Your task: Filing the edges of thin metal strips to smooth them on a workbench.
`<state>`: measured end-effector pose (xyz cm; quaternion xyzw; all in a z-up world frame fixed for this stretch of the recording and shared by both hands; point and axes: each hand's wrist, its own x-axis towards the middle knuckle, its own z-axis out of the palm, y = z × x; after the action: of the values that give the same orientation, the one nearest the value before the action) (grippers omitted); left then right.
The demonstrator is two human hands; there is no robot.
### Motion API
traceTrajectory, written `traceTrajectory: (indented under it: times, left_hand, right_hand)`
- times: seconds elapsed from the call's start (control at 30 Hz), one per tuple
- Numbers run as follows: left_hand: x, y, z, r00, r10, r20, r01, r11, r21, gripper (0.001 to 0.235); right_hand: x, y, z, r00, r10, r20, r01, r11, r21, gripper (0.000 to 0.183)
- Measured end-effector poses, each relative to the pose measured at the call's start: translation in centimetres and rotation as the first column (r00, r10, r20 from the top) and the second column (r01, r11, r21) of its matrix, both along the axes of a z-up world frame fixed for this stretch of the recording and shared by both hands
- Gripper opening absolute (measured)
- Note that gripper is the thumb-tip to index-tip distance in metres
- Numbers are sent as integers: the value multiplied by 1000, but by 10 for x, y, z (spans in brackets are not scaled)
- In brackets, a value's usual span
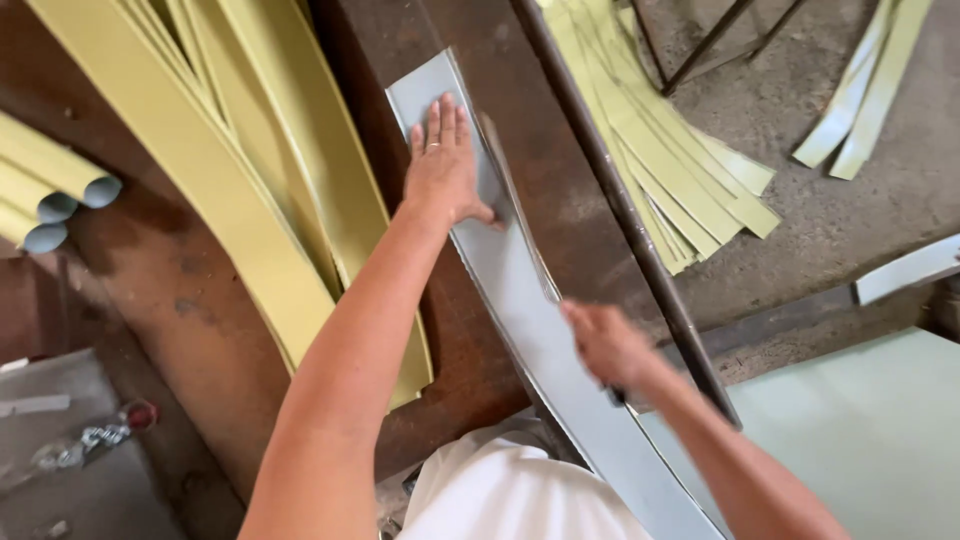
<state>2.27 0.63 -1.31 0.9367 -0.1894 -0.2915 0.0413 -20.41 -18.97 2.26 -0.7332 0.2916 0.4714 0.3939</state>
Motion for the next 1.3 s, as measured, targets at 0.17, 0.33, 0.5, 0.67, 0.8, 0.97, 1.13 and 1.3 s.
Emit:
traceTrajectory:
  times: [0.17, 0.33, 0.5, 0.67, 0.8, 0.97, 1.13, 1.3]
  left_hand:
    - [-1, 5, 0, 1000, 16, -20, -15, 1000, 13, 175]
    - [-1, 1, -2, 1000, 12, 25, -11, 1000, -8, 172]
    - [4, 18, -6, 999, -17, 48, 18, 1000, -19, 166]
    - [16, 12, 13, 1000, 16, 26, -18, 998, 61, 171]
    - [17, 13, 13, 1000, 18, 12, -18, 998, 57, 174]
    - [23, 5, 9, 1000, -2, 2, 2, 998, 59, 173]
    - [21, 10, 10, 999, 30, -24, -29, 997, 65, 173]
    - [26, 3, 10, 1000, -6, -2, 6, 997, 80, 174]
  right_hand:
    - [-18, -31, 3, 881, -352, 316, 313, 934, 171, 59]
    - [-45, -20, -30, 869, -330, 370, 343, 939, 33, 74]
    - [-21, -11, 18, 928, -280, 244, 273, 960, 64, 48]
    - [10, -28, 30, 774, -446, 450, 383, 895, 229, 51]
    - [27, -6, 12, 623, -652, 433, 513, 758, 403, 52]
    - [36, 0, 5, 957, -213, 197, 185, 971, 148, 56]
    - [44, -16, 0, 634, -701, 327, 469, 684, 559, 49]
    - [35, -25, -3, 968, -173, 181, 127, 962, 240, 58]
